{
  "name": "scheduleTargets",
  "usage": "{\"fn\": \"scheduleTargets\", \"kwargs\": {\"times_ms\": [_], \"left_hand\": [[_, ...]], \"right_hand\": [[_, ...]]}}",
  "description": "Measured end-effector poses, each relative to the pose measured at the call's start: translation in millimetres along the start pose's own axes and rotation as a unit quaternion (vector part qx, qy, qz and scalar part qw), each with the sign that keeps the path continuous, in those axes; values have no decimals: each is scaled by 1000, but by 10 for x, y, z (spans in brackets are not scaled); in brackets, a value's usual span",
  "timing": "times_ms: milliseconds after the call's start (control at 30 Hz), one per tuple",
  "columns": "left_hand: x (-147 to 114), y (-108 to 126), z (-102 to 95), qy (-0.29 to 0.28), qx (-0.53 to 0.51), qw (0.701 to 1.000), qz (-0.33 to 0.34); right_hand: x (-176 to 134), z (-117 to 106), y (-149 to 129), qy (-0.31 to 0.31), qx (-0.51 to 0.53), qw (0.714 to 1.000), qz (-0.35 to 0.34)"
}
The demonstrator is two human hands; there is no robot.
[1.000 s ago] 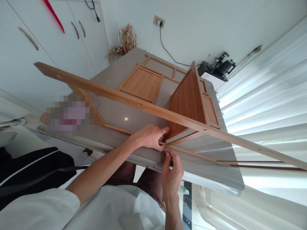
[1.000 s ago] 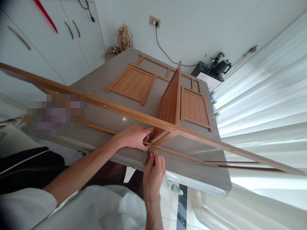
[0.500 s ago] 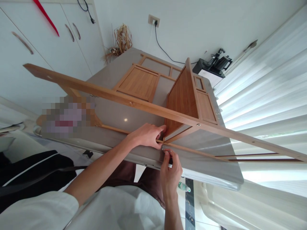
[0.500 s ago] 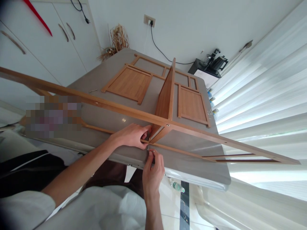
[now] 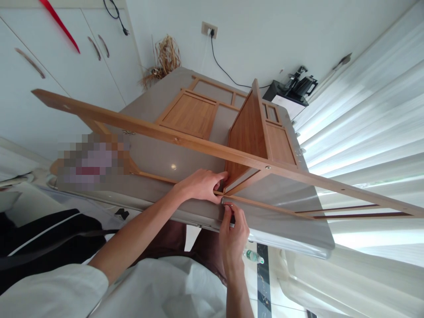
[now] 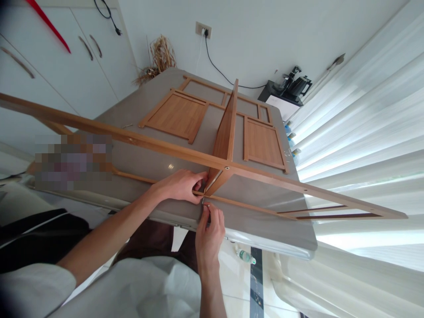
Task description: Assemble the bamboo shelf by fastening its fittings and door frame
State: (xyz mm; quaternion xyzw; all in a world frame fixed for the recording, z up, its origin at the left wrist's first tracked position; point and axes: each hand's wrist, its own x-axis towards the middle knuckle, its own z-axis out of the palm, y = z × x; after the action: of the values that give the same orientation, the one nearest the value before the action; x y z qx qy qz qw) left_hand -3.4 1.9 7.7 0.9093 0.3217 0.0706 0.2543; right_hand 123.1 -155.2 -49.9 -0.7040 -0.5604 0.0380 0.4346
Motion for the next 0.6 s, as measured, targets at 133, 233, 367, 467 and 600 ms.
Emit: {"fn": "scheduleTargets", "kwargs": {"times_ms": [133, 233, 367, 467, 600], "left_hand": [[4, -10, 12, 4, 1, 1000, 4], [2, -13, 17, 7, 1, 1000, 7], [-3, -8, 7, 7, -1, 1000, 3], [1, -5, -1, 4, -1, 1000, 0], [5, -3, -4, -2, -1, 1000, -4]], "right_hand": [[8, 0, 4, -1, -2, 1000, -3], [14, 2, -9, -8, -6, 1000, -6], [28, 7, -34, -13, -10, 1000, -7], [42, 5, -35, -10, -8, 1000, 1], [42, -7, -28, -12, -4, 1000, 10]]}}
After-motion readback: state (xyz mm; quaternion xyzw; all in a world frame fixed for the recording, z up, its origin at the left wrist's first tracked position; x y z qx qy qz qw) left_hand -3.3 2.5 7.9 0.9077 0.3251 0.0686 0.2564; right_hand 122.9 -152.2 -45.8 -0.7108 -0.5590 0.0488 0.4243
